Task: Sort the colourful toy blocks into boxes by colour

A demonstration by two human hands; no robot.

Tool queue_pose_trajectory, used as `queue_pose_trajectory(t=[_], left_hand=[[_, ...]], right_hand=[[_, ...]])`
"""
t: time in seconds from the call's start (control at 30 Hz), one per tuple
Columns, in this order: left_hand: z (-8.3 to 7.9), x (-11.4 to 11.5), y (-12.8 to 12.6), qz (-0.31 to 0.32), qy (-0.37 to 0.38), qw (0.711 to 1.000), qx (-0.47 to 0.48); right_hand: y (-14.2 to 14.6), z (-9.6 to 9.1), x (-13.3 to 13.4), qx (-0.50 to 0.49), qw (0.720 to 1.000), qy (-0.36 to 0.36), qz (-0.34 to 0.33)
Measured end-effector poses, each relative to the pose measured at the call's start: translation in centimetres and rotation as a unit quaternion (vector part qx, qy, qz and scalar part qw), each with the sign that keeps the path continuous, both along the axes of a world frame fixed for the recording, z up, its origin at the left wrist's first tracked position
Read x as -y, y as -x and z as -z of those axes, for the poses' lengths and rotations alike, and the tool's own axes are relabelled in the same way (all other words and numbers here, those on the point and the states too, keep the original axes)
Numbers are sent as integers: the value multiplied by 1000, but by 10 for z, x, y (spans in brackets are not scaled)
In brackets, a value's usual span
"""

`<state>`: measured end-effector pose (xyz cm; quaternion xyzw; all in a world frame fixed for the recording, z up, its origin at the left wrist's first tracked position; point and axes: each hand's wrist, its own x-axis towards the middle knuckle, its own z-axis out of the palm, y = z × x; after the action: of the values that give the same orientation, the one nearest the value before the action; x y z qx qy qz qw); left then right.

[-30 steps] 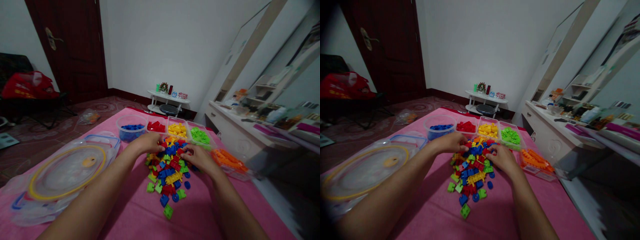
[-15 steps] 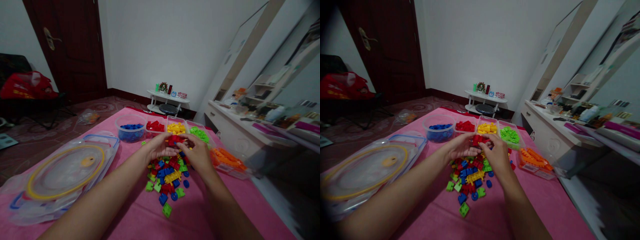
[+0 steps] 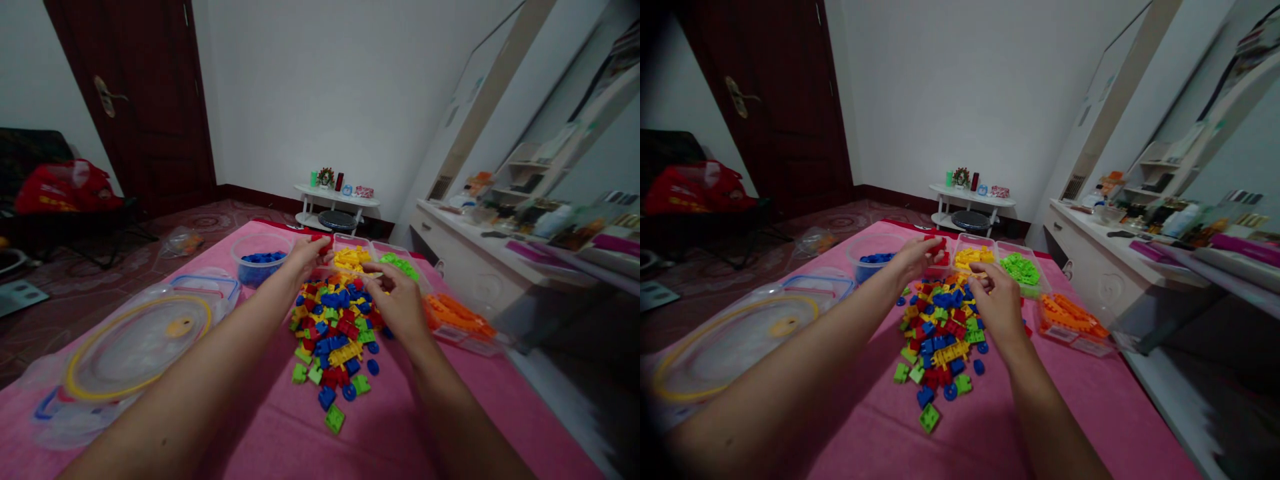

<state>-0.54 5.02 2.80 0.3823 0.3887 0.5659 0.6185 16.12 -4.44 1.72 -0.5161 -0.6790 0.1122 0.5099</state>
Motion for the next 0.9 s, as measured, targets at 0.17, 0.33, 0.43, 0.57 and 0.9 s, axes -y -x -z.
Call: queue_pose_trajectory(t=[0.17, 0.33, 0.43, 0.57, 0.9], left_hand=[[4, -33, 12, -163, -153, 907, -357], [10, 1, 10, -51, -286, 792, -537], [12, 30, 8, 132, -270, 773, -559], [17, 50, 9, 171, -286, 740, -585], [18, 40, 9, 132, -150, 918, -342]], right_hand=[[0, 11, -5, 52, 998, 18, -12], [-1, 29, -12, 159, 985, 34, -64], [0, 38, -13, 201, 975, 60, -73], [3, 45, -13, 215, 969, 81, -91], [-4, 28, -13, 122, 992, 18, 18]])
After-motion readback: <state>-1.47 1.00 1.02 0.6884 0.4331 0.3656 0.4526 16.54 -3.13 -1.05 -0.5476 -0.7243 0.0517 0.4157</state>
